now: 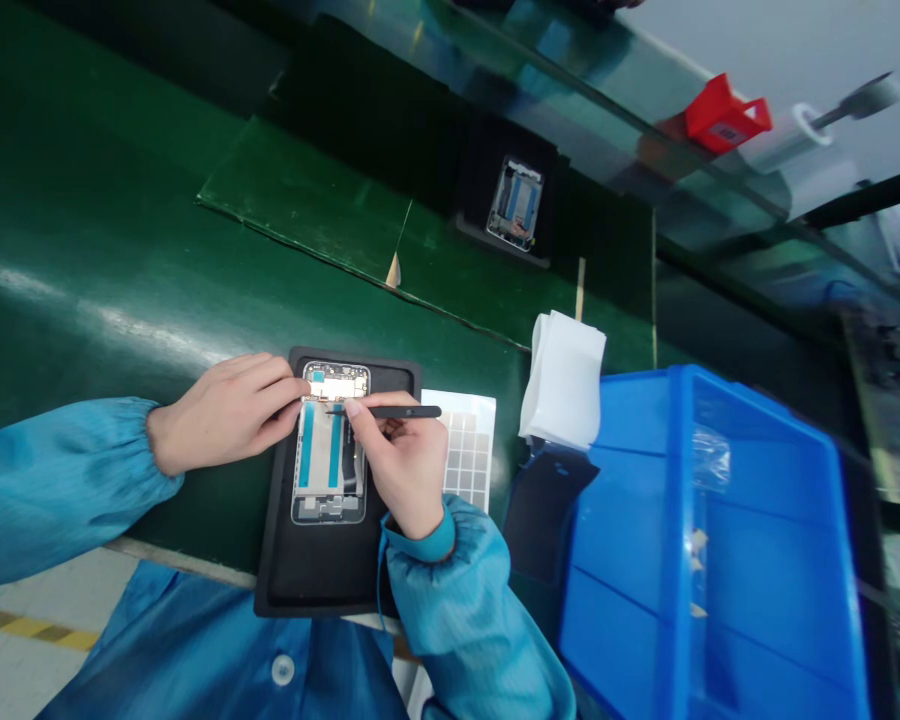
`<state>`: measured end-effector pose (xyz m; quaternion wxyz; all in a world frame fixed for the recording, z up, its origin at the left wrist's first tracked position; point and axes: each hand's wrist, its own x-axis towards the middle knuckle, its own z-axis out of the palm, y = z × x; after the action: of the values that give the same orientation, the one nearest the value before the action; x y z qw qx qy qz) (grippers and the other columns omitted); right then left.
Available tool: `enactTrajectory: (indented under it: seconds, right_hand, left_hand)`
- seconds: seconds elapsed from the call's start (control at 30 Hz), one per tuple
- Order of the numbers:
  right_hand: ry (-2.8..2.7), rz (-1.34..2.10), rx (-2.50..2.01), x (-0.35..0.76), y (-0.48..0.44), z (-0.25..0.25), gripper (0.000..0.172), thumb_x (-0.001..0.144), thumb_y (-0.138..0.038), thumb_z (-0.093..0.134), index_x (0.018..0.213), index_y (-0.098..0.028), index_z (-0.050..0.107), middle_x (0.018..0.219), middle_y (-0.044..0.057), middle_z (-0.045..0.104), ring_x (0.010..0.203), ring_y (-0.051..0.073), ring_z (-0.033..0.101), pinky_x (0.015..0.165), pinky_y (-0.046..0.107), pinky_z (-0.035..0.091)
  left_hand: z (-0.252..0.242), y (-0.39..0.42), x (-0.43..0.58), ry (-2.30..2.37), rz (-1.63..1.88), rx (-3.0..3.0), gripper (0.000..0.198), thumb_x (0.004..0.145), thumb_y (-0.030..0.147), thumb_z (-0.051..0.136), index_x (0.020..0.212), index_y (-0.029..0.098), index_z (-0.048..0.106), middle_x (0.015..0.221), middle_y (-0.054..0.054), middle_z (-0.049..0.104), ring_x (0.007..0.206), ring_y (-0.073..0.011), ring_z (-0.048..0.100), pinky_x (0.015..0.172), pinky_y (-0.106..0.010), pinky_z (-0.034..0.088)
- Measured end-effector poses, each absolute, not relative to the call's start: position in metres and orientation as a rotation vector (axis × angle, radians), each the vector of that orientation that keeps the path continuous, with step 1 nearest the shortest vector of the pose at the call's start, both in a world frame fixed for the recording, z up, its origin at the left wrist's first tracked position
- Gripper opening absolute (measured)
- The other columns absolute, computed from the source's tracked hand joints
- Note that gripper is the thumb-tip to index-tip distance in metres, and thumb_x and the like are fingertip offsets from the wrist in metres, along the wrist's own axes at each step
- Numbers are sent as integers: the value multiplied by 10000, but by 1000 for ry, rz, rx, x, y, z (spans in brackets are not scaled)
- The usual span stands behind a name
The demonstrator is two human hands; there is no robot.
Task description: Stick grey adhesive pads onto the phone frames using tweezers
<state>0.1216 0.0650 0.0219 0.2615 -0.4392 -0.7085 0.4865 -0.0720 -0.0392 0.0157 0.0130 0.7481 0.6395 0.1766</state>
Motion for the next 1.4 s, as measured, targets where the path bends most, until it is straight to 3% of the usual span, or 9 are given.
enactTrajectory:
  seconds: [0.53, 0.87, 1.2, 1.4]
  right_hand:
    - [-1974, 1273, -1189, 121, 65, 22, 206, 831, -395, 762, 818, -190, 743, 670, 23, 714, 524, 142, 617, 481, 257, 484]
    - [-1965, 1296, -1181, 122, 65, 20, 210, 825, -398, 767, 822, -193, 724, 646, 11, 689, 524, 144, 615, 477, 254, 475]
    - [-1818, 1315, -1198, 120, 63, 20, 155, 839, -339, 745, 810, -201, 679, 668, -3, 668, 558, 136, 614, 511, 251, 484]
    - [-1760, 1348, -1155, 120, 63, 15, 163, 838, -339, 742, 816, -195, 668, 689, -3, 658, 570, 131, 611, 522, 247, 487]
  left_hand:
    - [15, -40, -72, 1991, 532, 2326, 245, 1004, 263, 430, 1015, 162, 653, 880, -62, 595, 829, -205, 559, 733, -351, 460]
    - [25, -41, -74, 1851, 436, 2515, 246, 1002, 315, 474, 1085, 214, 682, 854, -50, 562, 773, -193, 510, 635, -343, 355]
    - [28, -41, -73, 1846, 377, 2543, 263, 1006, 310, 473, 1115, 205, 688, 898, -68, 570, 809, -207, 499, 653, -341, 346]
    - [29, -40, -75, 1819, 241, 2514, 314, 1009, 326, 469, 1273, 256, 624, 960, -79, 550, 837, -221, 480, 671, -348, 331]
